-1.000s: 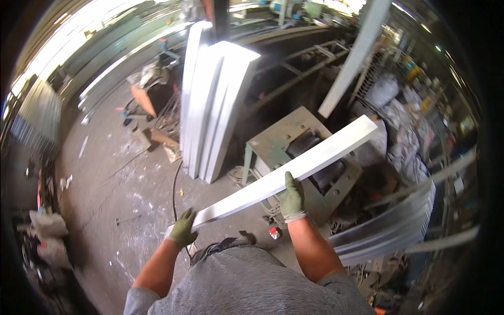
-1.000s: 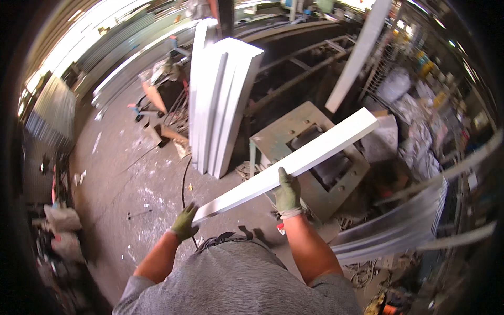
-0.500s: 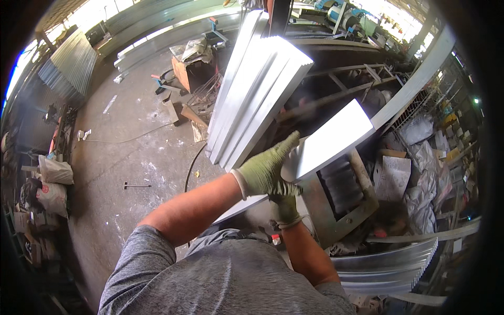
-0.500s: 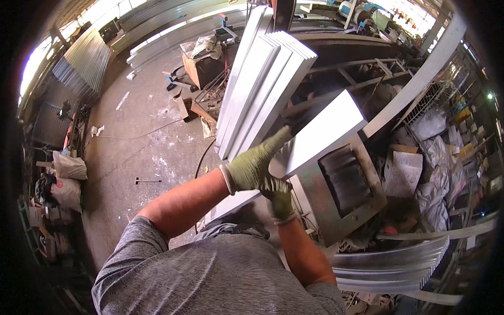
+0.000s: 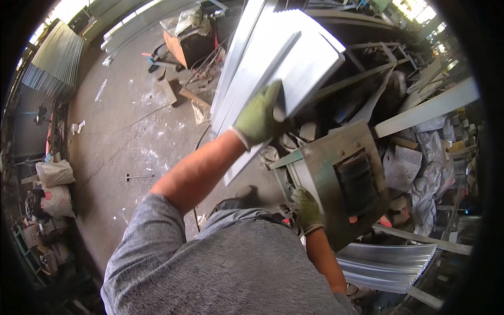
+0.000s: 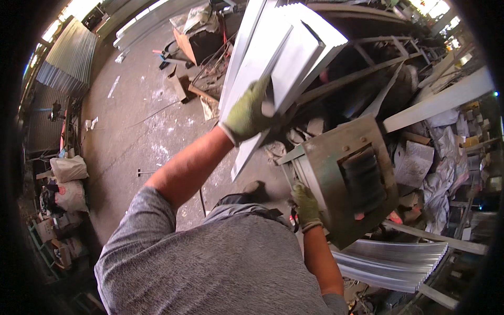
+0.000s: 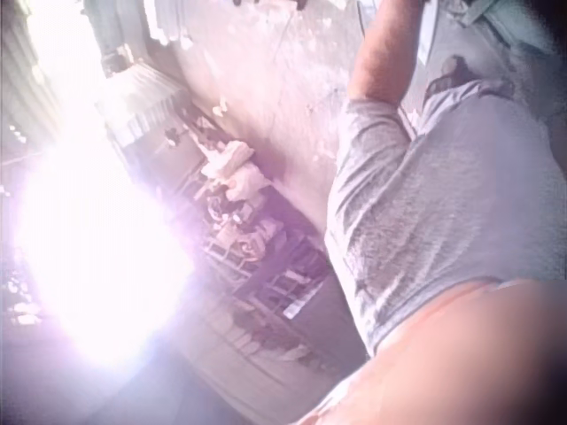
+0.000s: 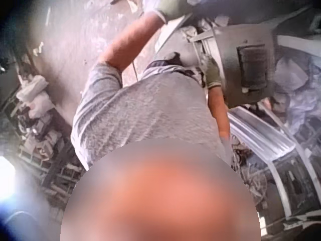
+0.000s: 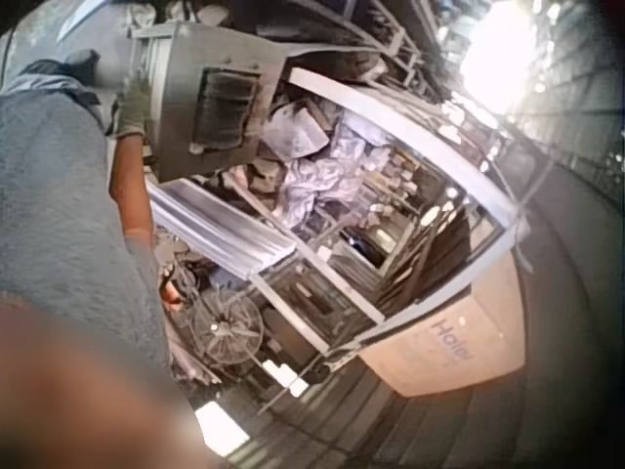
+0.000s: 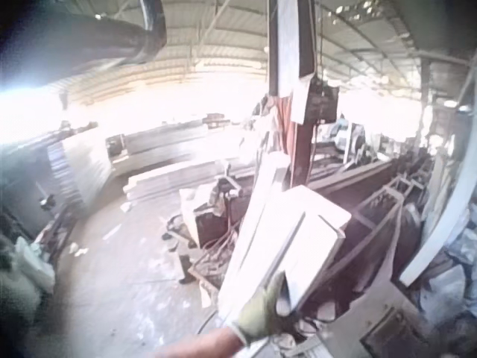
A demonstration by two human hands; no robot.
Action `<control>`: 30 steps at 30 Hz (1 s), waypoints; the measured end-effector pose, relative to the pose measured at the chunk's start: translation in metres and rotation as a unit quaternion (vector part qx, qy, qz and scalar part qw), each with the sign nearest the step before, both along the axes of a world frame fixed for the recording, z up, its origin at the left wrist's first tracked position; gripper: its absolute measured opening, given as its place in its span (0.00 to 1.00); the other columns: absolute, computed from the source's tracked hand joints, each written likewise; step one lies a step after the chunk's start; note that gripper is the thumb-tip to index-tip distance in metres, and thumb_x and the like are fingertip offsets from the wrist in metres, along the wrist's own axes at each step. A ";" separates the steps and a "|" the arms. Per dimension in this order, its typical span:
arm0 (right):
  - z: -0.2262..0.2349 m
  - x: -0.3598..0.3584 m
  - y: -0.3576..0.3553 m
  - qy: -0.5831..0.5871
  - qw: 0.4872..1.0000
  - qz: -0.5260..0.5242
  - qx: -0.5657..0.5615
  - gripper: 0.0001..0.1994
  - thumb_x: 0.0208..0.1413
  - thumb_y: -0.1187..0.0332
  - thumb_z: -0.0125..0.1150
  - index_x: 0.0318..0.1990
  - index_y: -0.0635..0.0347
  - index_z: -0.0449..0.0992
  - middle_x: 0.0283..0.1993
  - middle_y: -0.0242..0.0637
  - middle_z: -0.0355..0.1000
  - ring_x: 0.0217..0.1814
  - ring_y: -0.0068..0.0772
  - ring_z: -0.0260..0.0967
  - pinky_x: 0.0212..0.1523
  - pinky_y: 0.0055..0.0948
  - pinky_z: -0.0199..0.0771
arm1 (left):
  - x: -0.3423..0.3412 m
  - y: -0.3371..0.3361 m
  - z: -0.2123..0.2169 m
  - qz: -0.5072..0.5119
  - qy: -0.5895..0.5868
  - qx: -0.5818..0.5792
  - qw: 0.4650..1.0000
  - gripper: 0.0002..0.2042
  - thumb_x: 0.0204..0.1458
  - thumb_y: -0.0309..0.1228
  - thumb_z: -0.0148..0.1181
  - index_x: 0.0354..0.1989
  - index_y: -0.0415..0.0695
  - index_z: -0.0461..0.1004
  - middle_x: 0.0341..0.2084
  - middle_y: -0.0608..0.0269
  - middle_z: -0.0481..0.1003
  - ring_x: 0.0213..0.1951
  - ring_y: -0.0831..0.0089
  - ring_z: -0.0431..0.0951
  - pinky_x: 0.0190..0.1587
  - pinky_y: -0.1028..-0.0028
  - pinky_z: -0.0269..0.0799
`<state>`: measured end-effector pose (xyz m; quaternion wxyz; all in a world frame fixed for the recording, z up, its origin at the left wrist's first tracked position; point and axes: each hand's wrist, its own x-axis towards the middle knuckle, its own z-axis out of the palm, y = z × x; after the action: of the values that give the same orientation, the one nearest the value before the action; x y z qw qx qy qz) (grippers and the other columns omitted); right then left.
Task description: The person repeatedly feeds long metal bars into a bench grinder, pulls them back, and stacks them against a nearby rack. The cycle of grinding and stacking continues throughout the clip.
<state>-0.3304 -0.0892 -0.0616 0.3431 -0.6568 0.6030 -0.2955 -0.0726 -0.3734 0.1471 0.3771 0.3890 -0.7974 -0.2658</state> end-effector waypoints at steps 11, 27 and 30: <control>-0.026 0.011 0.114 -0.286 0.774 -0.481 0.296 0.25 0.72 0.52 0.66 0.64 0.63 0.80 0.52 0.30 0.82 0.43 0.22 0.75 0.42 0.24 0.73 | 0.002 -0.123 -0.068 0.050 -0.034 -0.004 0.998 0.53 0.47 0.44 0.82 0.80 0.40 0.57 0.70 0.37 0.67 0.70 0.41 0.70 0.71 0.54 0.71; -0.053 0.015 0.173 -0.076 0.876 -0.365 0.306 0.17 0.71 0.61 0.68 0.56 0.68 0.82 0.49 0.44 0.84 0.53 0.35 0.80 0.54 0.34 0.79 | -0.028 -0.168 -0.088 0.097 -0.064 0.011 0.993 0.55 0.47 0.45 0.83 0.79 0.34 0.55 0.64 0.36 0.71 0.66 0.39 0.73 0.67 0.53 0.74; -0.059 0.018 0.173 0.022 0.912 -0.313 0.263 0.16 0.71 0.63 0.67 0.56 0.67 0.83 0.50 0.44 0.84 0.52 0.35 0.81 0.54 0.34 0.79 | -0.035 -0.173 -0.083 0.095 -0.051 -0.016 0.994 0.54 0.47 0.45 0.84 0.78 0.35 0.55 0.63 0.36 0.72 0.64 0.39 0.74 0.65 0.52 0.75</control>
<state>-0.3123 0.0834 -0.1203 0.3804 -0.3269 0.8407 -0.2040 -0.1076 -0.5462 0.0640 0.3653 0.4697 -0.7796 -0.1956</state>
